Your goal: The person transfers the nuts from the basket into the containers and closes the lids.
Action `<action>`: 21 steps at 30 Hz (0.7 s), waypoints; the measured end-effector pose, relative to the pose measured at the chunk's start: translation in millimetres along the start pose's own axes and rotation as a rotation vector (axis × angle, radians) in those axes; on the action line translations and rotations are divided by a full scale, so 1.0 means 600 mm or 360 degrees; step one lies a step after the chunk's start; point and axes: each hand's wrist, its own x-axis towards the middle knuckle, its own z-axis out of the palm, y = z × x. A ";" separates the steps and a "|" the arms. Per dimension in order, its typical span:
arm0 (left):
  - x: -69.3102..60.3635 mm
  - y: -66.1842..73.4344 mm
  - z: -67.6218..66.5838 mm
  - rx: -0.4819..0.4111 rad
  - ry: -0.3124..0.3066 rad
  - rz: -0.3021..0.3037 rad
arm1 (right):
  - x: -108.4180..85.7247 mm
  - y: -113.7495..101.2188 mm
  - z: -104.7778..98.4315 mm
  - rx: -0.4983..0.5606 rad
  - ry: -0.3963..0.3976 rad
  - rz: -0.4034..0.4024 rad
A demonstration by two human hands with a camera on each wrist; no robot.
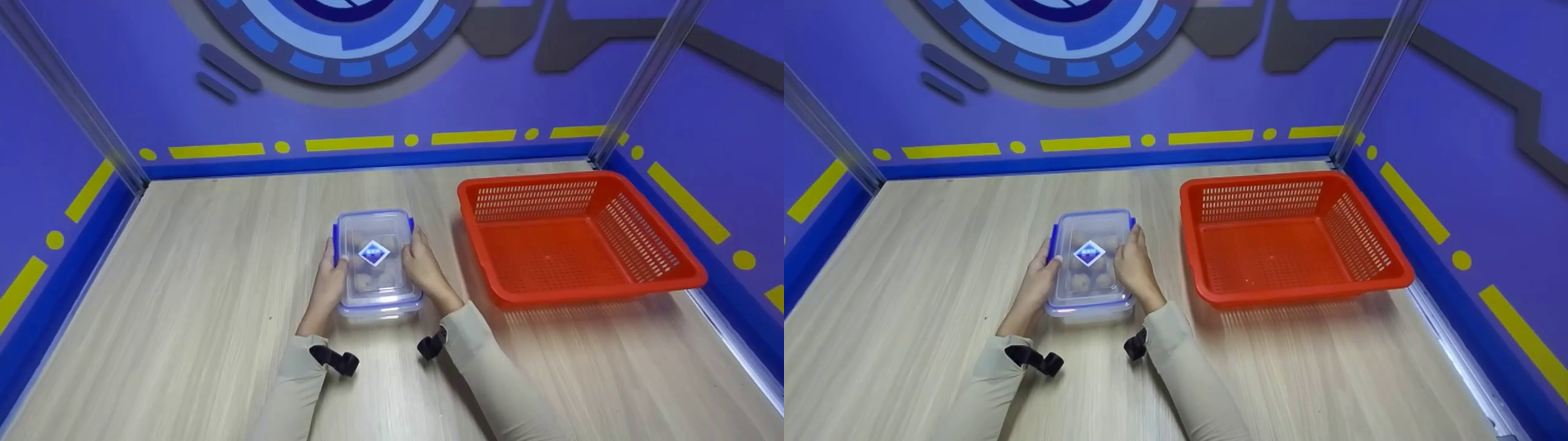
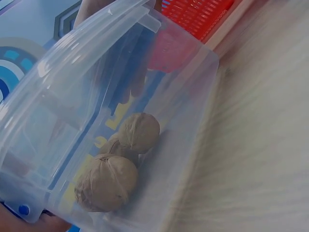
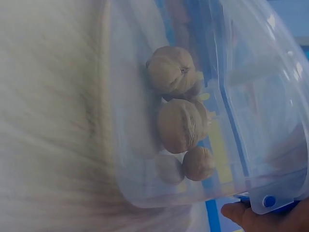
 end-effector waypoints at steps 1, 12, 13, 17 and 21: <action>0.000 0.000 0.000 -0.0005 -0.0004 0.0000 | 0.000 0.001 0.000 0.0016 -0.0004 0.0011; -0.003 -0.002 -0.004 0.0006 -0.0060 0.0001 | -0.006 0.008 -0.004 0.0239 -0.0050 0.0179; -0.003 -0.003 -0.004 0.0013 -0.0065 0.0004 | -0.007 0.008 -0.004 0.0253 -0.0056 0.0184; -0.003 -0.004 -0.006 0.0060 -0.0101 -0.0015 | -0.009 0.012 -0.011 0.0269 -0.0087 0.0176; -0.003 -0.002 -0.012 0.0129 -0.0142 -0.0046 | -0.010 0.014 -0.021 0.0239 -0.0130 0.0183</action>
